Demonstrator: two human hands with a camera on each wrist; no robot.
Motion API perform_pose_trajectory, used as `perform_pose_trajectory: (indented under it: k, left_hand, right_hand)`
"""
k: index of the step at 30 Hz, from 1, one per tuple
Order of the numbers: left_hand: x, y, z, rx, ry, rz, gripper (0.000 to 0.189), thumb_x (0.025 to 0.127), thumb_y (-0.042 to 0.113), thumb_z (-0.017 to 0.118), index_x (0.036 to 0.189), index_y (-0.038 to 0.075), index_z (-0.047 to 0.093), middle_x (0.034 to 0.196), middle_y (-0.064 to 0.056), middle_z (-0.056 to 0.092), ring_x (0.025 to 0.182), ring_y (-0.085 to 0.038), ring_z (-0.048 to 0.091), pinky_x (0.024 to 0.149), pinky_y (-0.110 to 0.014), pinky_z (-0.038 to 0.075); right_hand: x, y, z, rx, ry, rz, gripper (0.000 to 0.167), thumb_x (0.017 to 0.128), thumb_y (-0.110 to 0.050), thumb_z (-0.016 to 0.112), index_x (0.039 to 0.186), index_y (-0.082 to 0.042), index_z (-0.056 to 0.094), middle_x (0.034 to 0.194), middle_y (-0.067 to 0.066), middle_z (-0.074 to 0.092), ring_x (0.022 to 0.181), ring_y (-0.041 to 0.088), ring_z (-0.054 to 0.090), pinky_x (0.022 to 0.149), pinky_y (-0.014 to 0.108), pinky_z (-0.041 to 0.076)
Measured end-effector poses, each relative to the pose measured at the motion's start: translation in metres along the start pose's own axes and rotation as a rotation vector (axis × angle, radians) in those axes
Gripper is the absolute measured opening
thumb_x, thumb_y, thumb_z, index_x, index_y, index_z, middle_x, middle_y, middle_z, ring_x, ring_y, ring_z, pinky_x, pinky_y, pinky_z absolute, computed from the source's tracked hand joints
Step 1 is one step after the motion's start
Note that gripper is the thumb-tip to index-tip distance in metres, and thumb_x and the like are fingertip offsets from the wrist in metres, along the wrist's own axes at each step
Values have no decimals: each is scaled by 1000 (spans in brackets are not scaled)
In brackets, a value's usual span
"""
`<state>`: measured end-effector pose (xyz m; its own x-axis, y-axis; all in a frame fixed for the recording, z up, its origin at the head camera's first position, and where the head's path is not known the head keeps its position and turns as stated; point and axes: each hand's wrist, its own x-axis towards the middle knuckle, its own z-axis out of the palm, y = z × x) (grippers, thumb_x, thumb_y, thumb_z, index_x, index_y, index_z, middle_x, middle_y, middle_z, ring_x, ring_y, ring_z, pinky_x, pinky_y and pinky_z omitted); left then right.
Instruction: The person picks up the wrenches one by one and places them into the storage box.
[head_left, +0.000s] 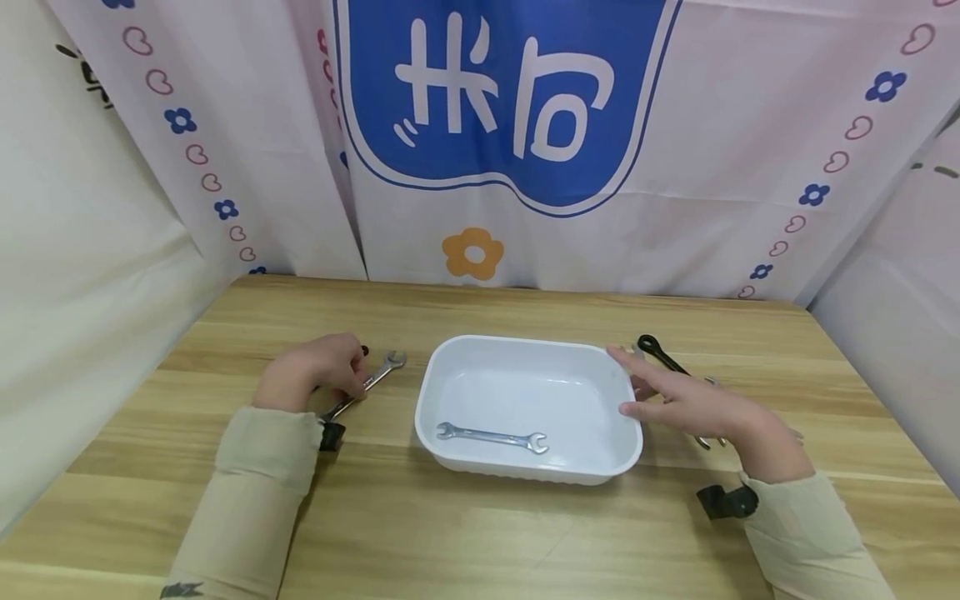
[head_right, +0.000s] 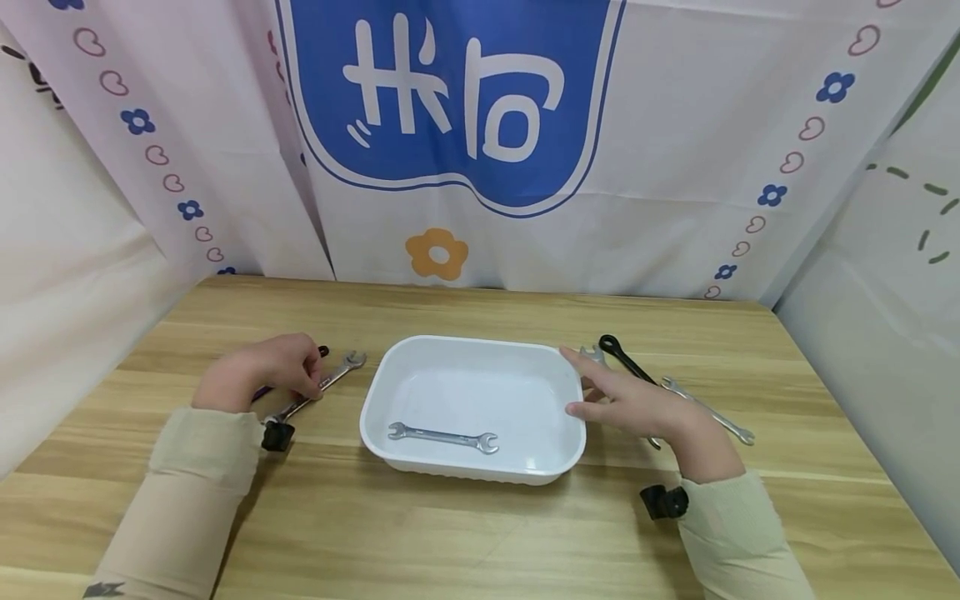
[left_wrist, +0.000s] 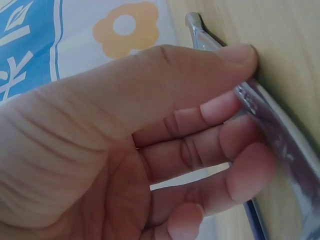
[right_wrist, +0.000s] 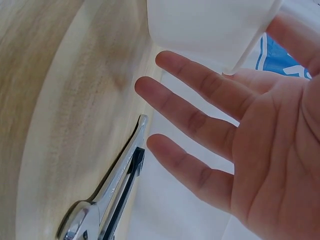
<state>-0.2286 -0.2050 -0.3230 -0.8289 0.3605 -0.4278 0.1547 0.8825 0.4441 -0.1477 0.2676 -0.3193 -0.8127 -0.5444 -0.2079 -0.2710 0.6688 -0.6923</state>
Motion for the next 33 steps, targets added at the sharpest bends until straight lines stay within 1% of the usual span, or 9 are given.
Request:
perform_pose_trajectory:
  k: [6, 13, 16, 19, 23, 27, 30, 33]
  left_hand:
    - [0, 0, 0, 61, -9, -10, 15, 74, 2, 68, 67, 11, 60, 64, 2, 56, 62, -14, 53, 59, -25, 43]
    - [-1, 0, 0, 64, -20, -12, 17, 74, 2, 68, 65, 12, 57, 63, 2, 53, 58, -13, 49, 55, -25, 40]
    - [-1, 0, -1, 63, -24, 15, 18, 75, 2, 69, 65, 11, 57, 63, 2, 52, 59, -13, 48, 56, -25, 40]
    - [0, 0, -2, 43, -37, 37, 16, 79, 3, 72, 71, 9, 59, 69, 1, 54, 62, -13, 50, 59, -26, 41]
    - [1, 1, -1, 7, -52, 43, 13, 81, 4, 74, 78, 8, 62, 76, 0, 57, 67, -13, 51, 61, -26, 44]
    - [0, 2, -2, -10, -65, 63, 13, 82, 4, 74, 77, 7, 63, 73, 1, 56, 67, -13, 50, 62, -26, 43]
    - [-2, 2, -4, -17, -72, 100, 13, 82, 3, 73, 75, 7, 62, 70, 2, 54, 65, -12, 49, 62, -26, 42]
    - [-6, 3, -7, -13, -59, 144, 12, 83, 4, 72, 75, 7, 63, 68, 3, 52, 64, -12, 47, 62, -27, 41]
  right_hand:
    - [-1, 0, 0, -8, 5, -7, 79, 100, -32, 58, 159, -7, 12, 145, 24, 46, 122, 33, 54, 96, 48, 48]
    - [-2, -1, -1, -7, 5, 1, 80, 100, -32, 58, 160, -8, 12, 144, 24, 47, 123, 34, 53, 95, 48, 48]
    - [-3, -1, -2, -14, 4, 9, 80, 100, -33, 58, 160, -9, 12, 142, 24, 48, 123, 34, 53, 95, 48, 49]
    - [-3, 0, -2, -21, 2, 18, 79, 100, -34, 57, 160, -9, 11, 141, 25, 49, 123, 35, 52, 94, 48, 48]
    - [-2, 0, -1, -16, 2, 16, 80, 100, -33, 58, 160, -10, 11, 142, 25, 47, 124, 35, 52, 95, 48, 49]
    - [-2, 0, -1, -4, 2, 22, 80, 99, -34, 58, 160, -11, 12, 146, 25, 44, 125, 36, 52, 94, 47, 50]
    - [-2, 0, -1, 0, -1, 21, 80, 99, -34, 58, 160, -10, 12, 148, 25, 42, 125, 37, 51, 92, 45, 50]
    - [-2, 0, 0, -4, -1, 17, 80, 100, -34, 58, 160, -10, 12, 148, 25, 41, 125, 37, 51, 93, 45, 50]
